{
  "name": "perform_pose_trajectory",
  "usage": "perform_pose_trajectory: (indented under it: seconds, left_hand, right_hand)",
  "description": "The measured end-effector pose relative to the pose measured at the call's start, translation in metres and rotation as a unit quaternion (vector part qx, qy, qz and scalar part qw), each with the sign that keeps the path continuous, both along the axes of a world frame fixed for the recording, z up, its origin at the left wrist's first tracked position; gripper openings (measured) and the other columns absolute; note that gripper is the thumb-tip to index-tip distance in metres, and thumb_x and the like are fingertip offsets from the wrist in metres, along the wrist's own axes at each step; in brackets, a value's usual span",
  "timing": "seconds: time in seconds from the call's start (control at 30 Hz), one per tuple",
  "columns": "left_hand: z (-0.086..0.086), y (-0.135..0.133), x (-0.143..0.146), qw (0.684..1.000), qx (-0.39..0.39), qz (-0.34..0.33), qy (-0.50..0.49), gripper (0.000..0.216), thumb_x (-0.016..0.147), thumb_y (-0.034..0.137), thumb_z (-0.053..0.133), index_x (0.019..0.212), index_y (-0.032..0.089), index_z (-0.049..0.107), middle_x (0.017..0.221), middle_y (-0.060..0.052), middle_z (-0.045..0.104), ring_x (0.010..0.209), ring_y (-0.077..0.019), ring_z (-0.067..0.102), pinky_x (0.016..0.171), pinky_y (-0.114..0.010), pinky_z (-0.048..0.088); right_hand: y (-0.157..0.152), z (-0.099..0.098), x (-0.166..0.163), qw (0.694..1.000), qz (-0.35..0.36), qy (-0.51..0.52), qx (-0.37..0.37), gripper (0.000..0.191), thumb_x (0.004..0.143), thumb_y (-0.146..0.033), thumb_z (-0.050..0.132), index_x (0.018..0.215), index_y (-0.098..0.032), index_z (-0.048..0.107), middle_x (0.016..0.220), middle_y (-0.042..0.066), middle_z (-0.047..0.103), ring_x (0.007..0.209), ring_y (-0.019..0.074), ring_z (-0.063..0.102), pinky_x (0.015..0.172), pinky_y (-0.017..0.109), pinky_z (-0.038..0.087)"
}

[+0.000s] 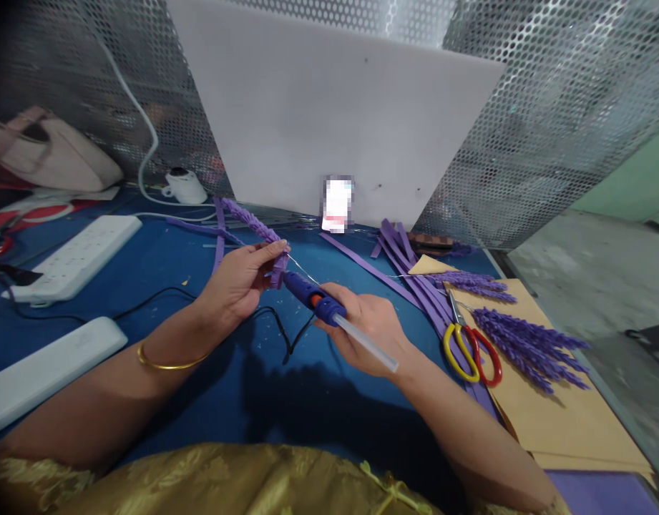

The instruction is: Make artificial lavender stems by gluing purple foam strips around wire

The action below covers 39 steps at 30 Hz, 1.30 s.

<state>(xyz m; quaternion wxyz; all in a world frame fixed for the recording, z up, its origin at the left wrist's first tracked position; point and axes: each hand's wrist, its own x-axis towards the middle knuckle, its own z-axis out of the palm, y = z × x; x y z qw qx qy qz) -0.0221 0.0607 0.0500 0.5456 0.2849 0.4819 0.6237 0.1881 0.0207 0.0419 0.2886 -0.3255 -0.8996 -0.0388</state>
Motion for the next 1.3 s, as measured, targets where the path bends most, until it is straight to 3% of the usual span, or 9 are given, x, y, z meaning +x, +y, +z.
perform_pose_trajectory:
  seconds: [0.33, 0.57, 0.7, 0.77, 0.9, 1.0, 1.1, 1.2, 1.3]
  left_hand:
    - [0.001, 0.000, 0.000, 1.000, -0.007, -0.006, -0.001, 0.043, 0.043, 0.034, 0.093, 0.072, 0.013, 0.069, 0.070, 0.001, 0.063, 0.058, -0.0105, 0.052, 0.046, -0.024, 0.041]
    - [-0.001, 0.004, -0.004, 1.000, -0.007, 0.005, -0.026, 0.038, 0.045, 0.030, 0.092, 0.072, 0.013, 0.070, 0.070, 0.001, 0.064, 0.059, -0.0096, 0.054, 0.046, -0.021, 0.040]
    - [-0.001, 0.005, -0.005, 0.999, -0.008, 0.012, -0.040, 0.035, 0.047, 0.028, 0.091, 0.071, 0.014, 0.071, 0.068, 0.001, 0.065, 0.059, -0.0093, 0.054, 0.047, -0.021, 0.039]
    - [-0.001, 0.004, -0.005, 0.999, -0.014, 0.010, -0.042, 0.034, 0.047, 0.028, 0.091, 0.070, 0.013, 0.071, 0.069, 0.001, 0.066, 0.059, -0.0089, 0.054, 0.047, -0.020, 0.039]
    - [-0.001, 0.002, -0.003, 0.999, -0.024, 0.004, -0.043, 0.034, 0.046, 0.026, 0.092, 0.070, 0.013, 0.072, 0.069, 0.001, 0.067, 0.058, -0.0083, 0.054, 0.046, -0.020, 0.038]
    - [-0.002, 0.000, -0.001, 0.998, -0.034, -0.013, -0.045, 0.033, 0.048, 0.027, 0.092, 0.069, 0.013, 0.072, 0.067, 0.001, 0.066, 0.058, -0.0080, 0.054, 0.046, -0.019, 0.038]
    - [-0.002, -0.004, 0.001, 0.997, -0.056, -0.040, -0.044, 0.033, 0.050, 0.031, 0.091, 0.071, 0.012, 0.073, 0.067, 0.000, 0.065, 0.058, -0.0085, 0.055, 0.047, -0.020, 0.040]
    - [-0.003, -0.007, 0.004, 0.995, -0.067, -0.054, -0.041, 0.033, 0.051, 0.031, 0.091, 0.072, 0.012, 0.073, 0.069, 0.000, 0.065, 0.059, -0.0088, 0.055, 0.048, -0.020, 0.041]
    - [-0.004, -0.008, 0.006, 0.994, -0.072, -0.068, -0.043, 0.034, 0.051, 0.031, 0.091, 0.071, 0.012, 0.073, 0.069, 0.000, 0.065, 0.059, -0.0084, 0.054, 0.047, -0.020, 0.041]
  right_hand:
    - [-0.001, 0.002, 0.000, 1.000, 0.009, -0.003, -0.001, 0.030, 0.099, -0.034, 0.047, 0.122, -0.015, 0.047, 0.091, 0.008, 0.075, 0.064, 0.0212, 0.069, 0.055, 0.029, 0.045]
    - [-0.001, 0.007, 0.006, 0.999, 0.004, -0.007, -0.041, 0.032, 0.098, -0.035, 0.050, 0.122, -0.014, 0.052, 0.084, 0.008, 0.074, 0.058, 0.0199, 0.066, 0.053, 0.030, 0.042]
    - [-0.002, 0.010, 0.015, 0.988, 0.023, 0.127, -0.087, 0.028, 0.095, -0.042, 0.053, 0.108, -0.017, 0.061, 0.089, 0.010, 0.074, 0.063, 0.0196, 0.067, 0.058, 0.032, 0.048]
    - [0.002, 0.010, 0.018, 0.961, 0.007, 0.248, -0.126, 0.031, 0.095, -0.047, 0.052, 0.092, -0.019, 0.065, 0.076, 0.006, 0.071, 0.057, 0.0175, 0.063, 0.056, 0.031, 0.047]
    - [0.029, 0.001, 0.019, 0.872, -0.101, 0.422, -0.227, 0.039, 0.092, -0.052, 0.055, 0.073, -0.019, 0.063, 0.052, 0.000, 0.058, 0.048, 0.0133, 0.054, 0.053, 0.027, 0.045]
    - [0.054, -0.015, 0.016, 0.761, -0.151, 0.492, -0.396, 0.034, 0.082, -0.052, 0.066, 0.080, -0.018, 0.062, 0.054, -0.001, 0.060, 0.041, 0.0106, 0.050, 0.043, 0.023, 0.041]
    - [0.067, -0.035, 0.010, 0.660, -0.153, 0.478, -0.559, 0.023, 0.075, -0.033, 0.075, 0.080, -0.014, 0.063, 0.064, 0.004, 0.067, 0.043, 0.0088, 0.053, 0.039, 0.020, 0.040]
    - [0.065, -0.050, 0.002, 0.625, -0.132, 0.451, -0.623, 0.017, 0.073, -0.024, 0.074, 0.083, -0.013, 0.065, 0.064, 0.003, 0.068, 0.043, 0.0079, 0.054, 0.038, 0.018, 0.040]
    - [0.061, -0.057, -0.002, 0.634, -0.107, 0.410, -0.647, 0.019, 0.079, -0.027, 0.070, 0.091, -0.013, 0.064, 0.078, 0.006, 0.072, 0.051, 0.0101, 0.063, 0.046, 0.019, 0.047]
